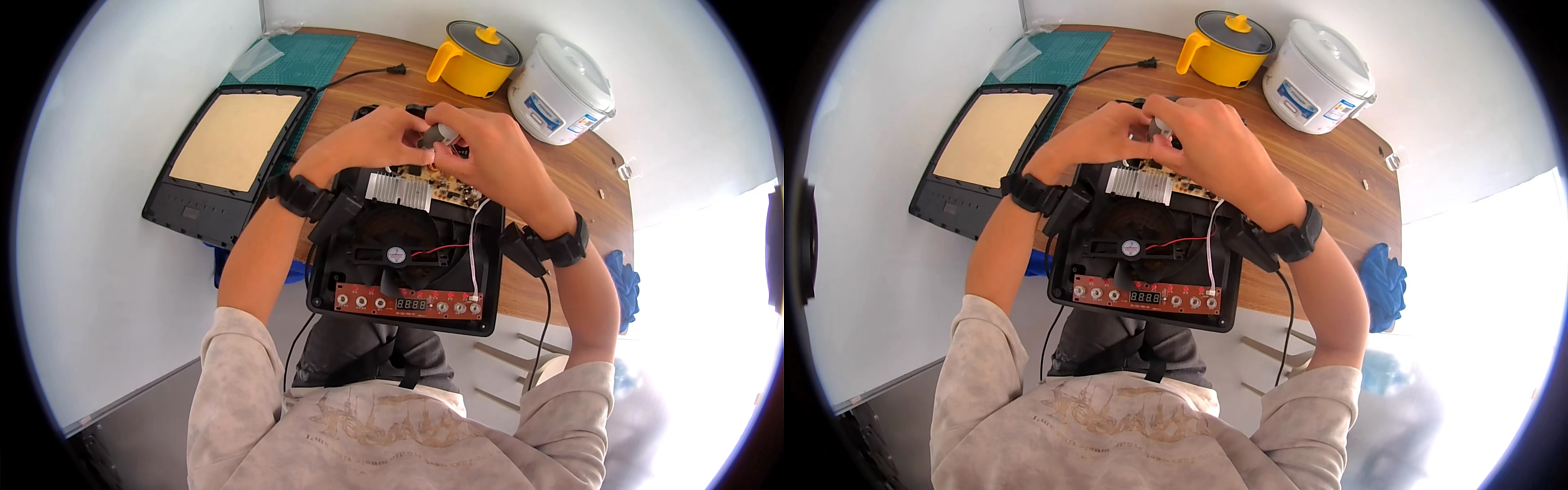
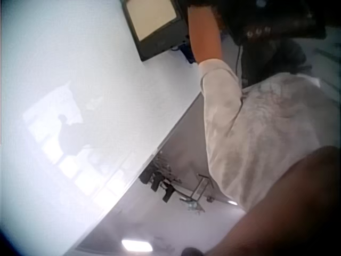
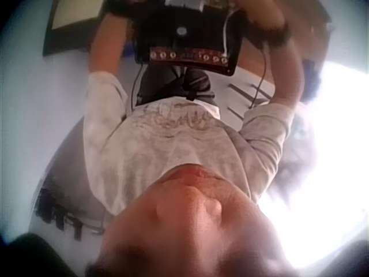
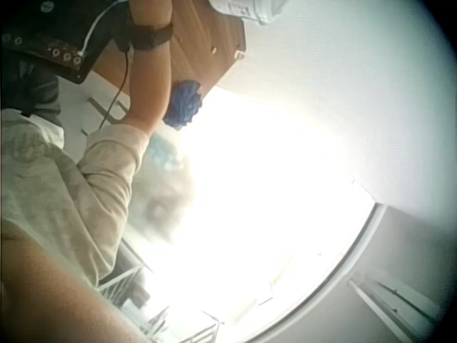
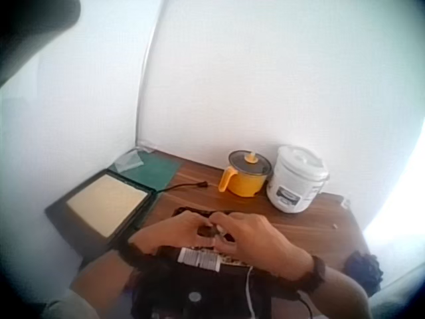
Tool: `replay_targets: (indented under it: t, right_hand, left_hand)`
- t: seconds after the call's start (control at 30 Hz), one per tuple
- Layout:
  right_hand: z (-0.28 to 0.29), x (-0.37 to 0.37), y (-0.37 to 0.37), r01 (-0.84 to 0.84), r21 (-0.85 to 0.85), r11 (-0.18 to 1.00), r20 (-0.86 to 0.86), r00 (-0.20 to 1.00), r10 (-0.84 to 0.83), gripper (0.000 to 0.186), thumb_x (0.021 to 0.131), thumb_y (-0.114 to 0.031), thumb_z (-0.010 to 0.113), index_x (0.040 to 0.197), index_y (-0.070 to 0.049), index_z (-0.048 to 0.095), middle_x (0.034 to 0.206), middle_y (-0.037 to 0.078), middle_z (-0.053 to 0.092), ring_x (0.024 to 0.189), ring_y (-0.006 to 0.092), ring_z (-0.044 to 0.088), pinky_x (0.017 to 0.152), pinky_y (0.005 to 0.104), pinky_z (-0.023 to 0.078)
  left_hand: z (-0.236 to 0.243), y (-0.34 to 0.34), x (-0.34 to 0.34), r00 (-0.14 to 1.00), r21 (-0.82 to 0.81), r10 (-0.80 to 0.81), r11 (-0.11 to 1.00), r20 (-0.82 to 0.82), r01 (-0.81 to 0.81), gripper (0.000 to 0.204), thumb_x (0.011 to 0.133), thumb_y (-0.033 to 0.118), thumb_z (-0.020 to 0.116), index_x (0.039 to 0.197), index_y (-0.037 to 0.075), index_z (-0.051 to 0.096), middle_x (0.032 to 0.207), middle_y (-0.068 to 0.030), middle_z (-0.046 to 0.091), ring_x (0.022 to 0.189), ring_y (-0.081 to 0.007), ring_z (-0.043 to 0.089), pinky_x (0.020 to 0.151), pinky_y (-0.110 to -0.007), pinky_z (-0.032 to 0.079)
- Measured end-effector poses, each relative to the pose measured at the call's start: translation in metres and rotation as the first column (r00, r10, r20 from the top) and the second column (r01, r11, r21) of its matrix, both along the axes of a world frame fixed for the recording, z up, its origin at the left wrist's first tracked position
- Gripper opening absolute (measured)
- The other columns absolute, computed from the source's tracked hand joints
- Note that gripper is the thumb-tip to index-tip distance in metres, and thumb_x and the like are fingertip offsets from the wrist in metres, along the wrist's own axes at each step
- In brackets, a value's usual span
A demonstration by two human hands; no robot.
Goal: The person uses a screwdriver to tighten screws on a circuit board inside an open black appliance. They then place a red fan blade onto the central motor shaft and spin it by hand.
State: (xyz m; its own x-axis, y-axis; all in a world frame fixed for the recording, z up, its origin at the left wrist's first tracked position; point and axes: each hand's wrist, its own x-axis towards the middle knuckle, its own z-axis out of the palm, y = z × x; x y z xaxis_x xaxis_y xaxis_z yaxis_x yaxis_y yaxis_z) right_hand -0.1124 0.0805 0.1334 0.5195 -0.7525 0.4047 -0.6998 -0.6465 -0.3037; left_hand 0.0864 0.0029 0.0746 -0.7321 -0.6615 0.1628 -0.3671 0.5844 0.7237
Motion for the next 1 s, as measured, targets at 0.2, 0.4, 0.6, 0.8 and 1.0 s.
replay_targets:
  t: [0.2, 0.4, 0.6, 0.8, 1.0]
  right_hand:
    - [-0.003, 0.000, -0.001, -0.031, -0.018, 0.999, 0.024, 0.999, 0.032, 0.022, 0.084, -0.013, 0.070, 0.103, -0.007, 0.060, 0.079, 0.014, 0.066, 0.076, 0.0371, 0.064, 0.067, 0.0477, 0.052]
    - [-0.001, 0.000, 0.000, -0.018, -0.006, 1.000, 0.021, 1.000, 0.018, 0.022, 0.084, -0.012, 0.069, 0.103, -0.006, 0.061, 0.080, 0.014, 0.066, 0.077, 0.0370, 0.065, 0.068, 0.0476, 0.052]
    - [0.001, 0.001, 0.002, -0.017, -0.003, 1.000, 0.007, 1.000, 0.017, 0.023, 0.083, -0.013, 0.070, 0.103, -0.006, 0.061, 0.079, 0.014, 0.066, 0.077, 0.0373, 0.065, 0.068, 0.0475, 0.052]
    - [-0.003, -0.002, -0.005, -0.004, 0.001, 1.000, 0.052, 0.999, 0.004, 0.022, 0.082, -0.014, 0.072, 0.101, -0.004, 0.067, 0.077, 0.017, 0.068, 0.075, 0.0383, 0.066, 0.070, 0.0457, 0.054]
    - [0.004, 0.002, -0.017, -0.008, 0.078, 0.997, -0.004, 1.000, 0.008, 0.026, 0.086, -0.021, 0.070, 0.097, 0.002, 0.068, 0.075, 0.023, 0.067, 0.075, 0.0404, 0.067, 0.070, 0.0451, 0.055]
  left_hand:
    - [0.001, 0.000, 0.000, 0.999, -0.009, 0.015, 1.000, 0.036, -0.015, 0.043, 0.086, 0.036, 0.076, 0.101, -0.004, 0.072, 0.082, -0.0150, 0.070, 0.076, -0.0264, 0.066, 0.074, -0.036, 0.052]
    - [-0.001, 0.000, 0.001, 1.000, -0.005, 0.011, 1.000, 0.029, -0.011, 0.043, 0.086, 0.036, 0.077, 0.102, -0.003, 0.073, 0.083, -0.0137, 0.070, 0.078, -0.0258, 0.065, 0.075, -0.036, 0.052]
    - [0.002, 0.001, 0.000, 0.998, -0.010, 0.004, 1.000, 0.068, -0.004, 0.041, 0.086, 0.036, 0.077, 0.104, -0.001, 0.073, 0.084, -0.0129, 0.070, 0.079, -0.0253, 0.066, 0.076, -0.036, 0.052]
    - [-0.006, -0.003, -0.002, 1.000, 0.045, 0.011, 0.999, 0.014, -0.012, 0.044, 0.087, 0.038, 0.075, 0.105, -0.002, 0.073, 0.089, -0.0152, 0.072, 0.083, -0.0261, 0.068, 0.079, -0.036, 0.053]
    - [-0.002, -0.002, -0.002, 0.992, 0.066, 0.053, 0.996, 0.114, -0.061, 0.034, 0.090, 0.028, 0.072, 0.105, -0.003, 0.072, 0.086, -0.0109, 0.072, 0.072, -0.0192, 0.068, 0.069, -0.032, 0.054]
